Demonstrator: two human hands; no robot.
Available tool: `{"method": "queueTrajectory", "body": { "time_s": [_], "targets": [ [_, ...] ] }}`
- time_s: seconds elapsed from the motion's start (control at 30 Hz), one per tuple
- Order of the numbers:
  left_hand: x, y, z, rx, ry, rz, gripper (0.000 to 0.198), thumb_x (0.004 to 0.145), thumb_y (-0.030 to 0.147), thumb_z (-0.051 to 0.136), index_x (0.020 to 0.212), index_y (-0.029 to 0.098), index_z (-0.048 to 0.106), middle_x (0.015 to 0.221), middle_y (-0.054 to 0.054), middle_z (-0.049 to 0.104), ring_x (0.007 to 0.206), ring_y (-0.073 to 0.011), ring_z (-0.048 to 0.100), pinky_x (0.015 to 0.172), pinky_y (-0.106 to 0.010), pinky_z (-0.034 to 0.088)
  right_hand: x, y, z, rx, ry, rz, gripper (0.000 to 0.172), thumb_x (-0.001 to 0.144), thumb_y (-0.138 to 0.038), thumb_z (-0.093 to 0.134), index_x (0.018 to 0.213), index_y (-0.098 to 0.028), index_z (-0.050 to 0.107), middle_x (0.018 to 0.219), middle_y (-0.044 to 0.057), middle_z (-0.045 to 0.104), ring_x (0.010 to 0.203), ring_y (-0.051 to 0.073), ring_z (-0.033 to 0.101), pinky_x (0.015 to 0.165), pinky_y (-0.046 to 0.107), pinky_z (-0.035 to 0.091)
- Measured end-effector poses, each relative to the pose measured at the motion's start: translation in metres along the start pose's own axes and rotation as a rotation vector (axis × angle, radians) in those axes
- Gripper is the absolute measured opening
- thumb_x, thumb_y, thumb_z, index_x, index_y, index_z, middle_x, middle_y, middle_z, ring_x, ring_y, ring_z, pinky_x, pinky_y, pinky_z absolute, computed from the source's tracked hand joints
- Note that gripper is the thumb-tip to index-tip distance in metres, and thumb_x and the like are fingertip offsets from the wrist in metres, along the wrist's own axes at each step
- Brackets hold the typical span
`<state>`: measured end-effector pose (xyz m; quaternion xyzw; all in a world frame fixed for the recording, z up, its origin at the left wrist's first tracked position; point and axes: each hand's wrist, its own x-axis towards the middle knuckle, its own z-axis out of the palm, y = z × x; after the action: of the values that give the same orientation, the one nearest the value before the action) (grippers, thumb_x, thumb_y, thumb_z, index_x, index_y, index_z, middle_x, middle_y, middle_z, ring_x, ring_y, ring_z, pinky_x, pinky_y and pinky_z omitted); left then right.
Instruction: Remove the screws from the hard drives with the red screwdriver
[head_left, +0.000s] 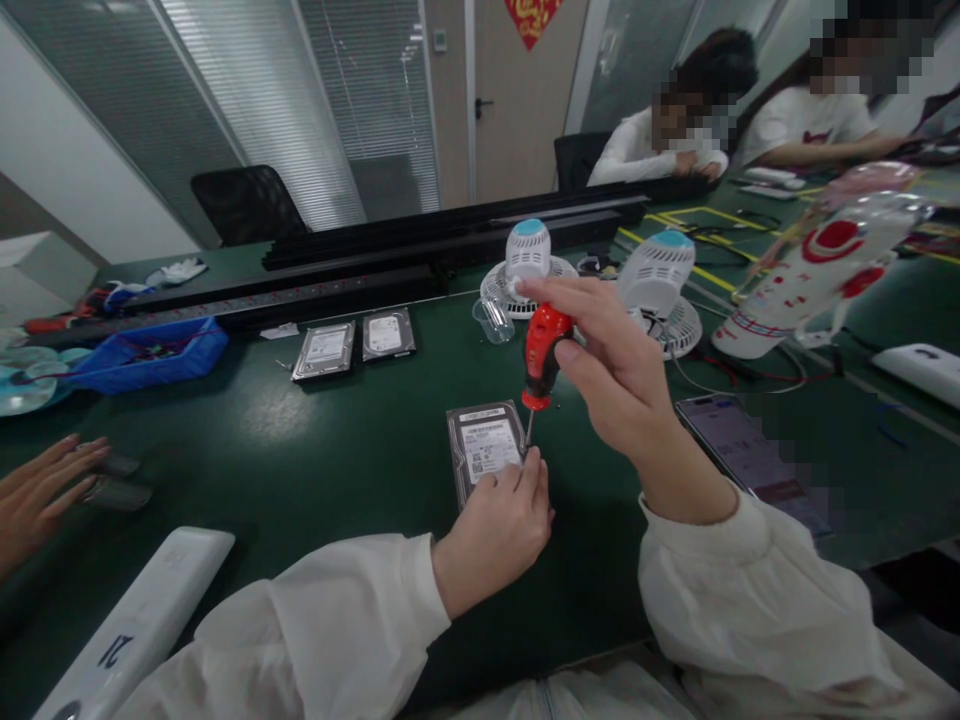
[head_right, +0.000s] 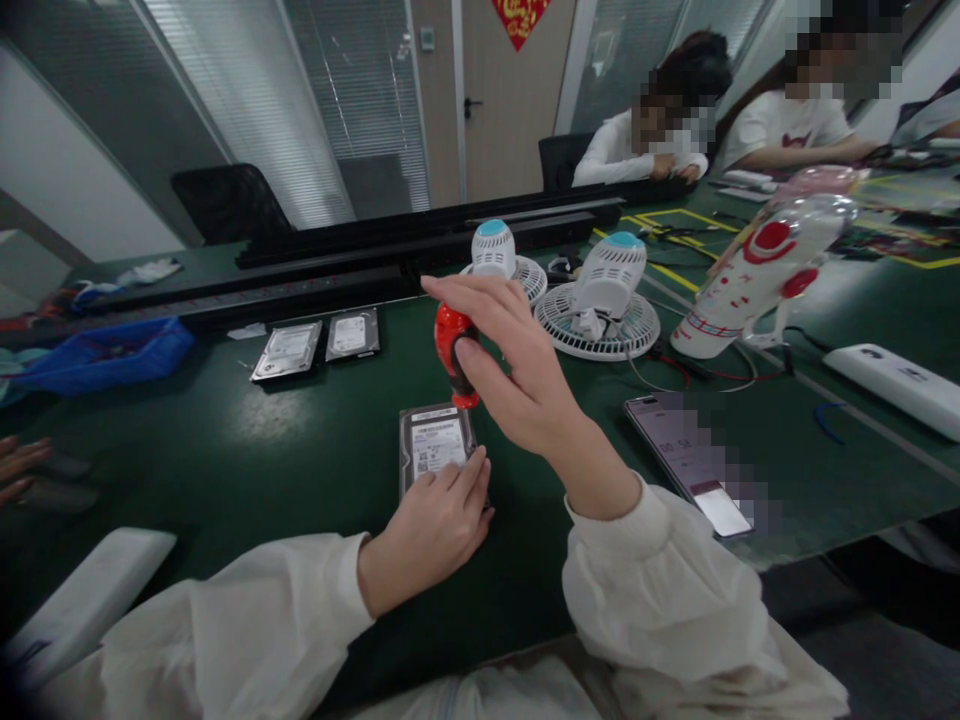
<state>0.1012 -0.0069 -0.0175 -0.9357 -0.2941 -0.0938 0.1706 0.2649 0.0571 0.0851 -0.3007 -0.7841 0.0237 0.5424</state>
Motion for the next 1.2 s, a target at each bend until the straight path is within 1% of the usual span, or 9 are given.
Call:
{"method": "queueTrajectory", "body": {
  "time_s": [0.17, 0.33, 0.5, 0.67, 0.83, 0.9, 1.0, 1.07, 1.2],
  "targets": [
    [-0.0007, 0.0008, 0.0009, -0.008, 0.011, -0.003, 0.049, 0.106, 0.032, 0.044, 0.141, 0.001, 0.06, 0.144, -0.021, 0.062, 0.097, -0.0257, 0.065, 0.067, -0.035, 0.053, -0.0002, 0.0002, -0.0007, -0.038, 0.069, -0.032, 0.035, 0.092, -0.03, 0.067, 0.126, -0.032, 0.069, 0.104, 0.005, 0.068, 0.103, 0.026, 0.063, 0.092, 0.048, 0.054],
    [-0.0005, 0.0009, 0.0004, -0.006, 0.023, -0.003, 0.049, 0.106, 0.031, 0.045, 0.141, 0.001, 0.06, 0.145, -0.022, 0.061, 0.097, -0.0253, 0.065, 0.067, -0.035, 0.053, -0.0006, 0.0001, -0.0007, 0.035, -0.008, -0.031, 0.043, 0.1, -0.025, 0.049, 0.141, -0.034, 0.06, 0.134, 0.004, 0.066, 0.127, 0.027, 0.058, 0.109, 0.054, 0.047],
    [0.0, 0.0005, 0.0012, -0.004, 0.043, -0.002, 0.05, 0.106, 0.031, 0.043, 0.14, -0.001, 0.061, 0.143, -0.023, 0.062, 0.096, -0.0256, 0.065, 0.066, -0.035, 0.052, -0.0023, 0.0028, 0.0027, -0.036, 0.071, -0.038, 0.042, 0.09, -0.027, 0.07, 0.131, -0.035, 0.067, 0.104, 0.004, 0.067, 0.105, 0.027, 0.061, 0.094, 0.051, 0.053],
    [-0.0007, -0.0001, 0.0008, -0.005, 0.047, -0.002, 0.05, 0.107, 0.032, 0.042, 0.14, -0.001, 0.06, 0.143, -0.024, 0.061, 0.098, -0.0252, 0.065, 0.068, -0.035, 0.052, -0.0026, 0.0021, 0.0013, 0.007, 0.006, -0.008, 0.048, 0.098, -0.02, 0.049, 0.143, -0.035, 0.059, 0.134, 0.004, 0.064, 0.124, 0.027, 0.058, 0.109, 0.054, 0.046],
    [-0.0007, -0.0002, 0.0009, -0.015, 0.032, -0.007, 0.05, 0.107, 0.032, 0.041, 0.141, -0.001, 0.058, 0.143, -0.024, 0.061, 0.098, -0.0246, 0.065, 0.068, -0.034, 0.052, -0.0016, 0.004, 0.0014, -0.016, 0.085, -0.004, 0.048, 0.086, -0.023, 0.073, 0.132, -0.036, 0.067, 0.109, 0.004, 0.068, 0.102, 0.026, 0.062, 0.096, 0.052, 0.052],
    [-0.0005, -0.0003, 0.0008, -0.019, 0.035, -0.01, 0.05, 0.108, 0.032, 0.041, 0.141, -0.001, 0.059, 0.143, -0.024, 0.061, 0.098, -0.0245, 0.065, 0.068, -0.034, 0.052, -0.0017, 0.0039, 0.0012, -0.025, 0.078, -0.008, 0.046, 0.086, -0.026, 0.073, 0.131, -0.035, 0.067, 0.114, 0.005, 0.067, 0.11, 0.028, 0.061, 0.099, 0.053, 0.05],
    [-0.0004, -0.0005, 0.0007, -0.021, 0.041, -0.013, 0.05, 0.108, 0.031, 0.039, 0.141, -0.001, 0.059, 0.144, -0.023, 0.061, 0.098, -0.0244, 0.064, 0.068, -0.034, 0.053, -0.0024, 0.0029, 0.0004, 0.054, 0.014, 0.004, 0.046, 0.096, -0.022, 0.057, 0.141, -0.033, 0.062, 0.135, 0.005, 0.066, 0.128, 0.029, 0.057, 0.111, 0.055, 0.042],
    [-0.0002, -0.0007, 0.0007, -0.02, 0.033, -0.014, 0.05, 0.108, 0.031, 0.039, 0.142, 0.0, 0.058, 0.145, -0.023, 0.06, 0.098, -0.0242, 0.064, 0.069, -0.034, 0.053, -0.0029, 0.0032, 0.0008, 0.11, 0.007, 0.034, 0.05, 0.097, -0.019, 0.054, 0.144, -0.034, 0.059, 0.132, 0.004, 0.068, 0.121, 0.027, 0.06, 0.109, 0.054, 0.045],
    [0.0002, -0.0007, 0.0006, -0.018, 0.01, -0.014, 0.051, 0.108, 0.032, 0.04, 0.142, -0.001, 0.057, 0.145, -0.025, 0.06, 0.098, -0.0234, 0.064, 0.068, -0.033, 0.052, -0.0033, 0.0053, 0.0027, 0.05, 0.074, 0.033, 0.056, 0.084, -0.021, 0.076, 0.136, -0.039, 0.066, 0.108, 0.003, 0.069, 0.099, 0.025, 0.063, 0.091, 0.048, 0.053]
  ]
}}
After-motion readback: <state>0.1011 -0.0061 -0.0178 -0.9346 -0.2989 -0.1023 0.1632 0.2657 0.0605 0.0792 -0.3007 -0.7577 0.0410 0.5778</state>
